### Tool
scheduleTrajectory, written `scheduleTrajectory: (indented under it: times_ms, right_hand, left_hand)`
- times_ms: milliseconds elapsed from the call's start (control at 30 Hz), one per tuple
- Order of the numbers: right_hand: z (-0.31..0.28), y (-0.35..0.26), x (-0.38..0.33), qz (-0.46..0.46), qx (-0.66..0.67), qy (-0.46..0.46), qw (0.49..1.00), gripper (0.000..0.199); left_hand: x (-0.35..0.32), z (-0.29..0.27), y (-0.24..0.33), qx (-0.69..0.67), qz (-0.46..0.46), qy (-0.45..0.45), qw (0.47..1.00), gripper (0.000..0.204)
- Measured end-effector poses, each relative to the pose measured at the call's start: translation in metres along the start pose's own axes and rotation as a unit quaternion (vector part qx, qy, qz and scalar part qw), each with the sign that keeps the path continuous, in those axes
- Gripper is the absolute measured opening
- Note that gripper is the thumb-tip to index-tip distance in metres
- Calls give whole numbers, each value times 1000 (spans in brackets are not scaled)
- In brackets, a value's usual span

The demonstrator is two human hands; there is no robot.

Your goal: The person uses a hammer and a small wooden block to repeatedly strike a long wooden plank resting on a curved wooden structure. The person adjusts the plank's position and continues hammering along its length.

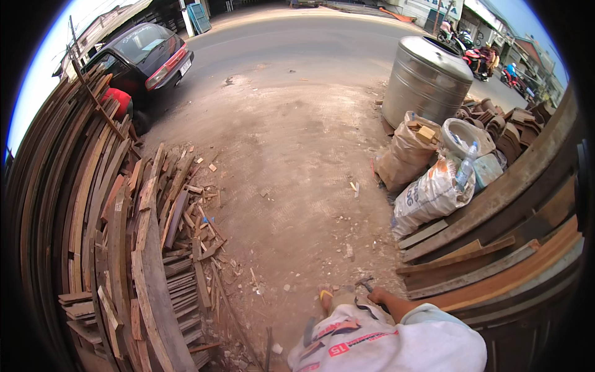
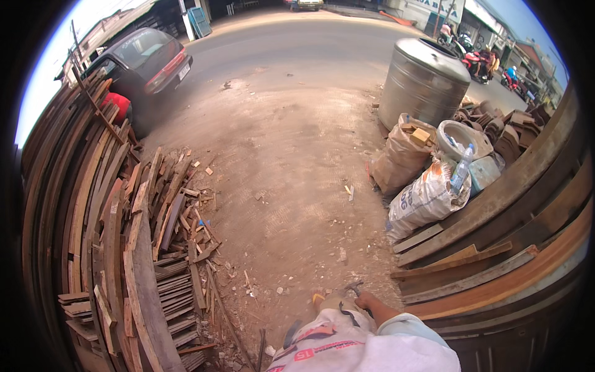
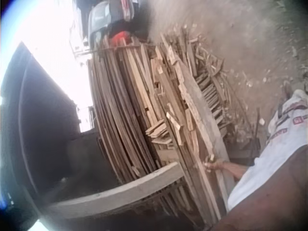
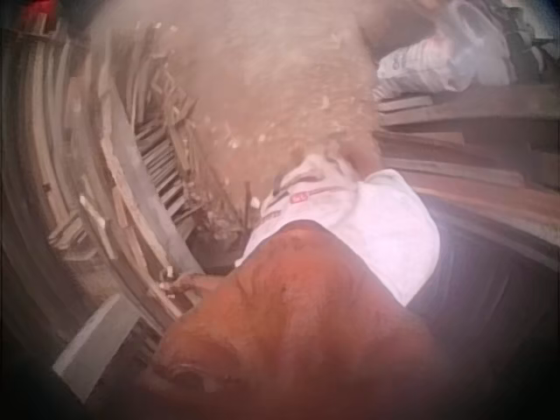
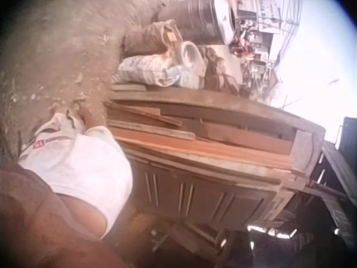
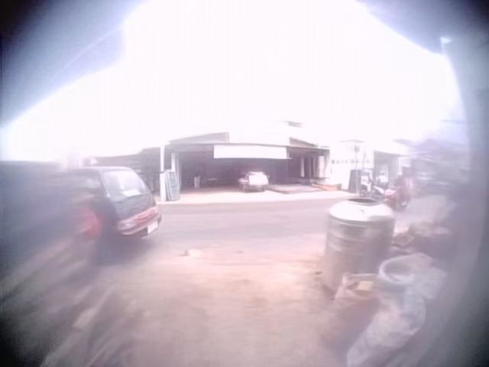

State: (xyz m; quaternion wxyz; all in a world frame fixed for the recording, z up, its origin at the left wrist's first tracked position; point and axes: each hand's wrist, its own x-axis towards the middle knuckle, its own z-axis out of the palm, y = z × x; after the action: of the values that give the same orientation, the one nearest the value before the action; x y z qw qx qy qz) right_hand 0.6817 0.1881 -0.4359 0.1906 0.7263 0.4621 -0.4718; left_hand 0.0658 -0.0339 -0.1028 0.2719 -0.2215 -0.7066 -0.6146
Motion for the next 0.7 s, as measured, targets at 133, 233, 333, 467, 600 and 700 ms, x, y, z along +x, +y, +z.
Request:
scheduleTrajectory:
  times_ms: [133, 233, 333, 467, 600, 700]
  right_hand:
    - [30, 2, -8, -28, -62, 16, 998, 51]
    - [38, -36, -35, -88, -122, 16, 988, 52]
    - [44, -70, -54, -152, -143, 44, 977, 56]
    - [41, -158, -118, -264, -107, 100, 953, 55]
    - [52, -280, -227, -382, -59, 161, 908, 49]
    - [65, -357, -285, -511, 14, 142, 848, 43]
  left_hand:
    - [7, -35, -26, -36, -12, 12, 999, 56]
    - [15, -35, -19, -128, 16, 30, 991, 62]
    - [4, -50, -61, -338, -108, 45, 934, 68]
    - [8, -32, -23, -304, -71, -12, 950, 35]
    - [9, -29, -22, -339, -76, -3, 938, 28]
    - [10, -37, -19, -345, -81, -8, 935, 27]
